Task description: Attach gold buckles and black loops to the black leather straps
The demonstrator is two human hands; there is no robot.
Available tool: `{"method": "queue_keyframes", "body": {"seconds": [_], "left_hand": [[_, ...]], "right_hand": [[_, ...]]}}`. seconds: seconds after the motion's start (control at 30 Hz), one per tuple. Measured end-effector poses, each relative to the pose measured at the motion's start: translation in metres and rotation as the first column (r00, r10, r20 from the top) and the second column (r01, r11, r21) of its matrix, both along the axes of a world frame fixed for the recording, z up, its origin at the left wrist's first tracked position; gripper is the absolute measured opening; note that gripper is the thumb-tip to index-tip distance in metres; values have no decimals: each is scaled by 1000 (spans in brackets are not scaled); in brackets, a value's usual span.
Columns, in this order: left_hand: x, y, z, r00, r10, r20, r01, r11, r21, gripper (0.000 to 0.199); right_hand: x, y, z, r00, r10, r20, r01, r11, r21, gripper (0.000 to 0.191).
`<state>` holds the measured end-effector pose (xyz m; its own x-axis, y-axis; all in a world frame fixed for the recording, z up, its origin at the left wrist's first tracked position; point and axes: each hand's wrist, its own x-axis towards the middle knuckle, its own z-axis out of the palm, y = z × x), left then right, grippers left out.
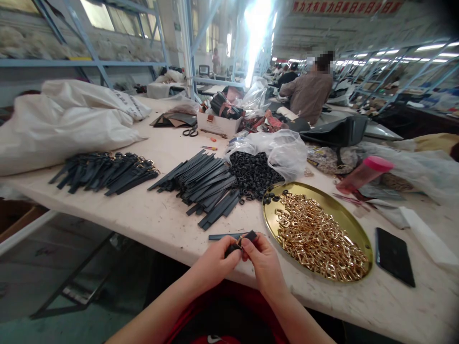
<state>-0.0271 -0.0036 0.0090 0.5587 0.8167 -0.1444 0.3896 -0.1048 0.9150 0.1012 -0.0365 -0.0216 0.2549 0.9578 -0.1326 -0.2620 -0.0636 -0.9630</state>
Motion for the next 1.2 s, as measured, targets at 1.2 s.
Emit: {"method": "queue_keyframes", "body": {"seconds": [1.2], "left_hand": [[-6,-17,-5,995,35,92,-7,958,-286,22]], "right_hand": [[12,-13,6,966,247,80,-237,965,-114,21]]}}
